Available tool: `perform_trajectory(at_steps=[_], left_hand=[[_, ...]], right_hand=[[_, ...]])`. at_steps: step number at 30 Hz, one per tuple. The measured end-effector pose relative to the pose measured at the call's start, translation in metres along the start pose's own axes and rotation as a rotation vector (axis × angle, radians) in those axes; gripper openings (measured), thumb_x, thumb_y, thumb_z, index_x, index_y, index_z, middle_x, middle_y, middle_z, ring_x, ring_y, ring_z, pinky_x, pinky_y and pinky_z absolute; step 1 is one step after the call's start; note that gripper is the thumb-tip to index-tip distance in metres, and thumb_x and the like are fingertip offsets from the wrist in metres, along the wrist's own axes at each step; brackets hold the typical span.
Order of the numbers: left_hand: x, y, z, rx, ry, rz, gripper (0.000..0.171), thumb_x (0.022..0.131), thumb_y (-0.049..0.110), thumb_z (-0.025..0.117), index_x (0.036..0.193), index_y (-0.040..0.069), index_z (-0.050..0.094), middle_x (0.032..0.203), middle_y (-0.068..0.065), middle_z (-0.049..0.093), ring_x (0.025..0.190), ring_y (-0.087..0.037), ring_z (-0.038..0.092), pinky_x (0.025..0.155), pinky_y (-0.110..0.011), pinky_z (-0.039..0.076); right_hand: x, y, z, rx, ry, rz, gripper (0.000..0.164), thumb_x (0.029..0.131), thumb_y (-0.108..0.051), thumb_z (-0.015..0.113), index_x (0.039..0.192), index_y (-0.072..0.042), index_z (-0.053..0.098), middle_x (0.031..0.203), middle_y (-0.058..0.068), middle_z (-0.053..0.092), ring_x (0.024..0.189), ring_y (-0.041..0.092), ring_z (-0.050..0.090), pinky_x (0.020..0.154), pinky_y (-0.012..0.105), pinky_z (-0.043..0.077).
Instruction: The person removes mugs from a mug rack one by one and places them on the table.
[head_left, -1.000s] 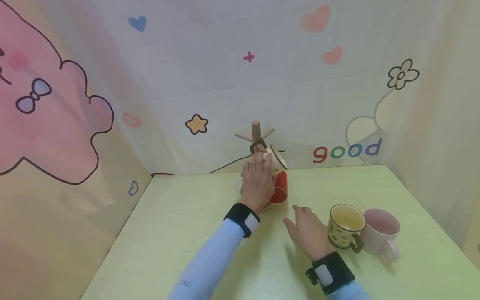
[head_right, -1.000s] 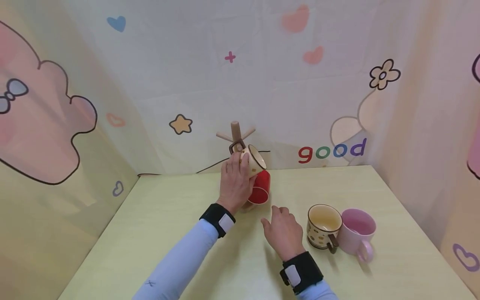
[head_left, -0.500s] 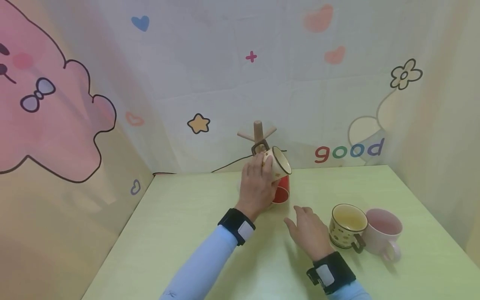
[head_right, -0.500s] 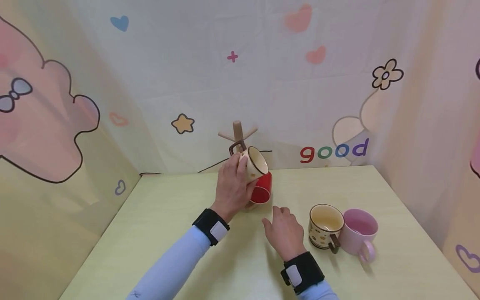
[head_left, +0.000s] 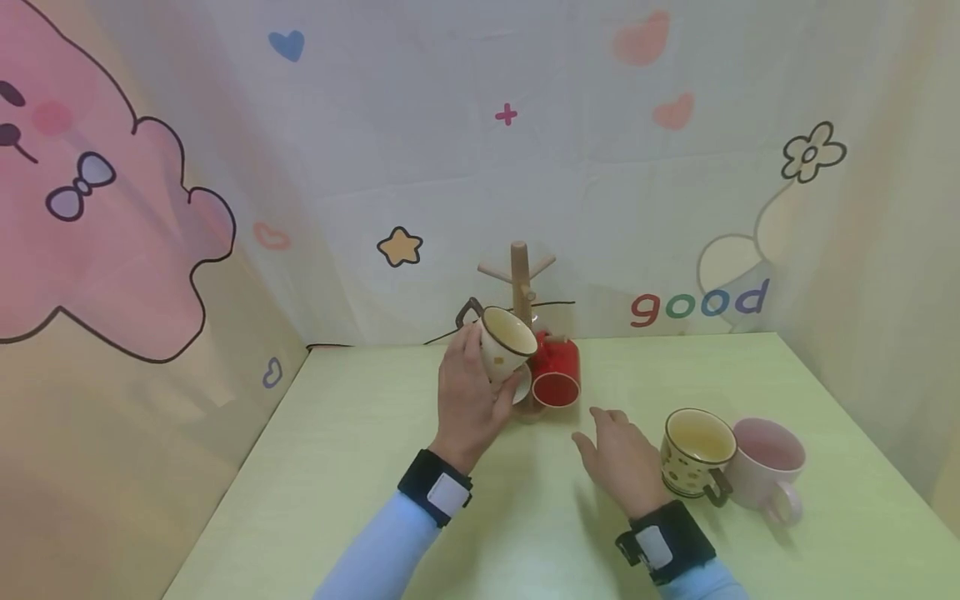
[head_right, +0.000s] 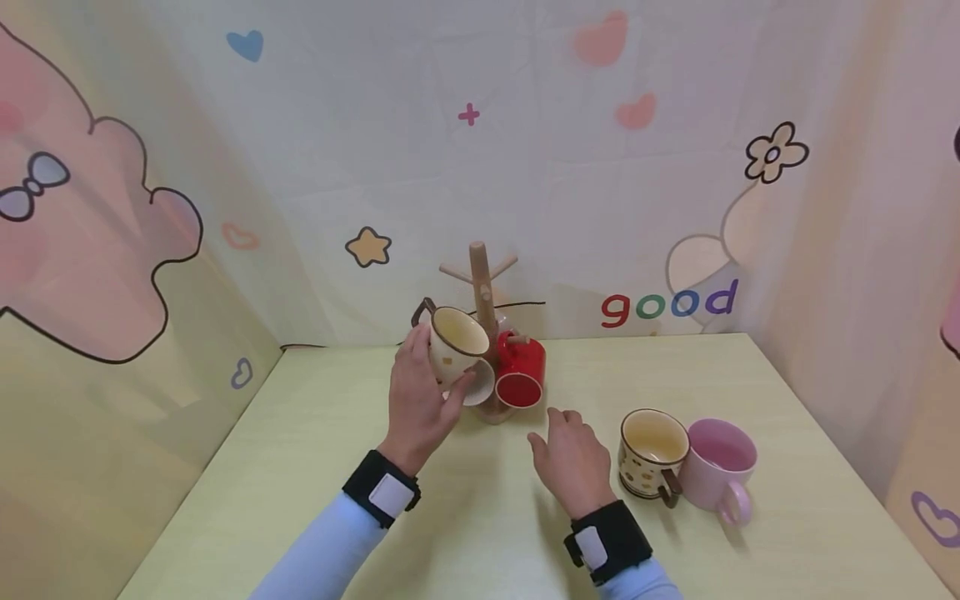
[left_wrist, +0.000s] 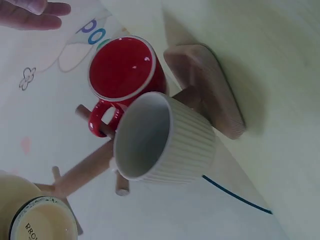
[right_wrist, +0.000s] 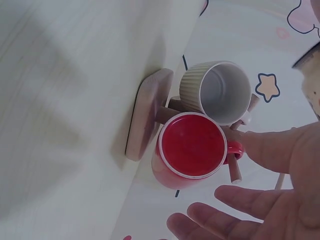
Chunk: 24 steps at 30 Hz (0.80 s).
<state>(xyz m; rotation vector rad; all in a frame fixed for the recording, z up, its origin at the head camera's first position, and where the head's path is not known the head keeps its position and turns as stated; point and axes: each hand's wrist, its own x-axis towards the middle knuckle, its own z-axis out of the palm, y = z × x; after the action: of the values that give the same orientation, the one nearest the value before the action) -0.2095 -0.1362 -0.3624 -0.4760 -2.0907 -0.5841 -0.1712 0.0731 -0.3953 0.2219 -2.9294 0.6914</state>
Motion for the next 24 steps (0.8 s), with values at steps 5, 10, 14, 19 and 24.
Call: perform_trajectory(at_steps=[5, 10, 14, 19, 24], left_hand=[[-0.013, -0.009, -0.004, -0.079, 0.009, -0.102, 0.090, 0.077, 0.016, 0.085, 0.146, 0.004, 0.028, 0.141, -0.016, 0.043, 0.126, -0.030, 0.046, 0.103, -0.050, 0.044], [-0.024, -0.015, -0.005, -0.186, 0.007, -0.230, 0.090, 0.079, 0.015, 0.084, 0.148, 0.004, 0.028, 0.143, -0.018, 0.043, 0.126, -0.032, 0.046, 0.100, -0.052, 0.046], [-0.033, -0.019, -0.003, -0.269, -0.036, -0.325, 0.088, 0.081, 0.016, 0.082, 0.149, 0.003, 0.028, 0.142, -0.018, 0.042, 0.124, -0.032, 0.047, 0.096, -0.053, 0.047], [-0.040, -0.022, -0.001, -0.422, -0.115, -0.396, 0.087, 0.083, 0.018, 0.079, 0.151, 0.002, 0.026, 0.142, -0.020, 0.043, 0.122, -0.032, 0.048, 0.095, -0.053, 0.046], [-0.043, -0.023, 0.000, -0.611, -0.282, -0.521, 0.087, 0.087, 0.026, 0.077, 0.154, 0.009, 0.024, 0.143, -0.014, 0.045, 0.118, -0.030, 0.050, 0.095, -0.051, 0.045]], right_hand=[[-0.001, 0.000, -0.002, 0.007, -0.012, -0.001, 0.052, 0.096, -0.026, 0.063, 0.133, 0.009, 0.054, 0.127, 0.033, 0.056, 0.111, 0.046, 0.060, 0.086, 0.061, 0.051], [-0.001, 0.000, -0.004, 0.013, -0.035, 0.011, 0.052, 0.097, -0.026, 0.063, 0.135, 0.008, 0.053, 0.129, 0.032, 0.055, 0.114, 0.046, 0.058, 0.089, 0.061, 0.050], [0.000, 0.000, -0.006, 0.019, -0.047, 0.028, 0.053, 0.097, -0.027, 0.063, 0.136, 0.007, 0.052, 0.131, 0.032, 0.054, 0.116, 0.046, 0.057, 0.091, 0.061, 0.049], [0.004, 0.000, -0.010, 0.020, -0.043, 0.026, 0.053, 0.097, -0.027, 0.064, 0.136, 0.006, 0.053, 0.131, 0.031, 0.055, 0.117, 0.045, 0.057, 0.092, 0.060, 0.048], [0.009, 0.001, -0.013, 0.026, -0.036, 0.000, 0.052, 0.096, -0.026, 0.064, 0.136, 0.005, 0.053, 0.132, 0.030, 0.055, 0.118, 0.045, 0.056, 0.093, 0.060, 0.048]])
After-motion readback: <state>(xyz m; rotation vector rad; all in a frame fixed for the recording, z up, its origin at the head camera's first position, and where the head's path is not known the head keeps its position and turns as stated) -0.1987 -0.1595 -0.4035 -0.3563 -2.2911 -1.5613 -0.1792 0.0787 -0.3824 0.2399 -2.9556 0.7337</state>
